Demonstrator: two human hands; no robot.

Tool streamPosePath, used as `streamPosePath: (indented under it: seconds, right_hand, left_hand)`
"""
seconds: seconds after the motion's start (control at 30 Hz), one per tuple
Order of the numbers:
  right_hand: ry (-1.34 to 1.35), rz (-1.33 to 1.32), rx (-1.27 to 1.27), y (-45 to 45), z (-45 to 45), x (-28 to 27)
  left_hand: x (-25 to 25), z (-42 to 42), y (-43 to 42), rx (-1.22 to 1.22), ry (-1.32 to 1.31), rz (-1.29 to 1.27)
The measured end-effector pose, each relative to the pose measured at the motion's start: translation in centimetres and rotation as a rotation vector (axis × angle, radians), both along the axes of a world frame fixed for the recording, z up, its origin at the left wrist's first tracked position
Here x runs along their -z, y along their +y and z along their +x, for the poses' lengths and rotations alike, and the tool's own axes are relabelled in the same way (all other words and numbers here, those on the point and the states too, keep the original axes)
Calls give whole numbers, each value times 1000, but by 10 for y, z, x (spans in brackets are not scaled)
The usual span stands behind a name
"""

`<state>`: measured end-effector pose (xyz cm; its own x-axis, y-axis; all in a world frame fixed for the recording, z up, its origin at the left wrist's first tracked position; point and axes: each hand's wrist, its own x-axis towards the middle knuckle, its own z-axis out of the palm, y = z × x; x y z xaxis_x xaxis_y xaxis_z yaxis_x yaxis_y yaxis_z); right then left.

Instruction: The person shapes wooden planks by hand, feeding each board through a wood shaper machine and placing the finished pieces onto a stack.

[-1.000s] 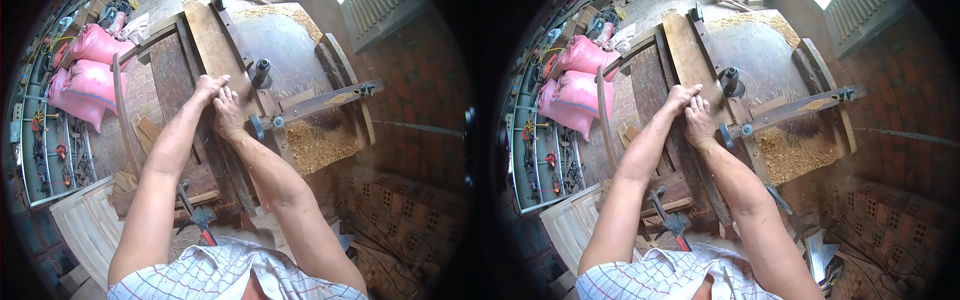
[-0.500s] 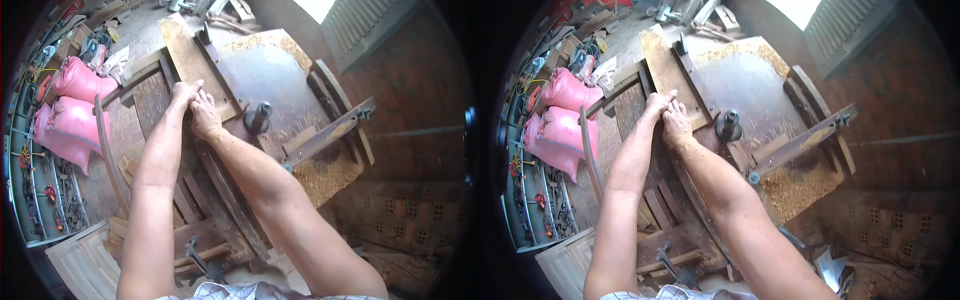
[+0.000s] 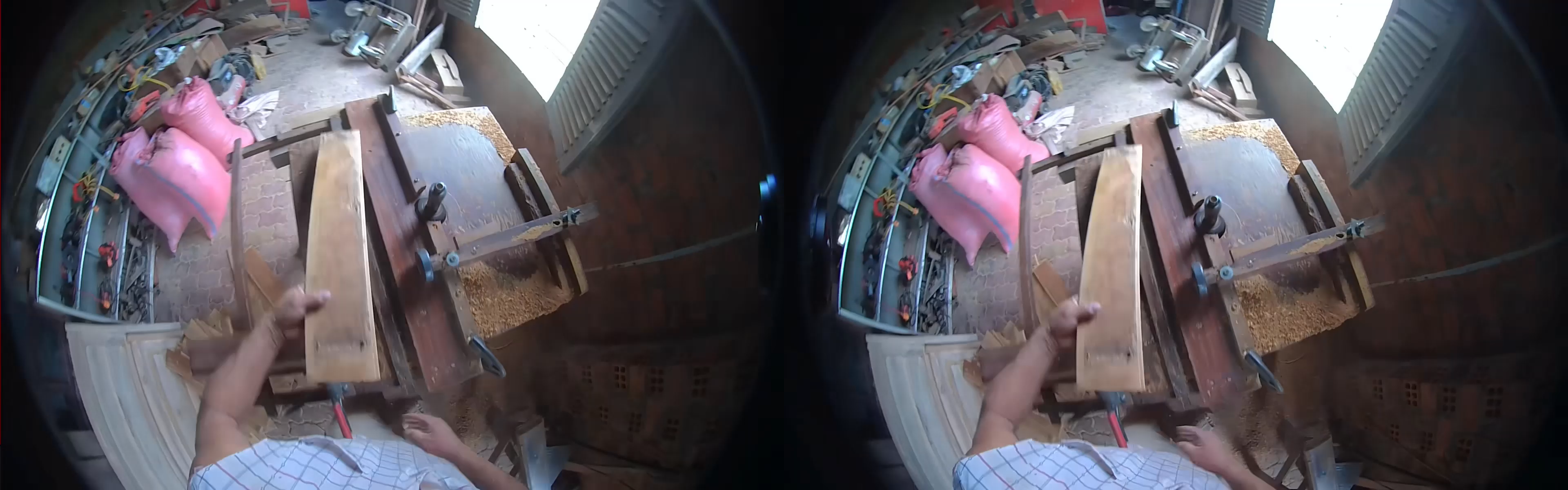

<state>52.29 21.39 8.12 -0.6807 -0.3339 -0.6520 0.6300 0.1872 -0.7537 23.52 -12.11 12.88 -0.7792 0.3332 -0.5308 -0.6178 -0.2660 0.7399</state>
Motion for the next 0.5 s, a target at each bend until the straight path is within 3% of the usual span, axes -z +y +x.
streamPosePath:
  seconds: [0.07, 0.13, 0.17, 0.27, 0.3, 0.33, 0.47, 0.5]
  right_hand:
    - [194, 497, -266, 50, 49, 15]
    - [206, 628, -450, 71, 54, -14]
    - [195, 765, -605, 82, 60, -27]
    - [453, 695, -259, 120, 113, 32]
    - [472, 600, -123, 122, 119, 44]
    - [472, 591, -173, 123, 128, 54]
    - [468, 553, -60, 117, 161, 97]
    - [318, 581, -24, 117, 179, 112]
  left_hand:
    - [-12, 53, 5, 5, 52, -41]
    - [-20, 118, 0, 17, 112, -126]
    - [-56, 142, 12, -29, 70, -77]
    - [-119, 182, 14, -134, 17, 38]
    - [-121, 191, 7, -116, 70, 139]
    - [-119, 208, -4, -93, 136, 240]
    - [-87, 292, -36, -428, 360, 104]
    - [-81, 312, -44, -453, 364, 105]
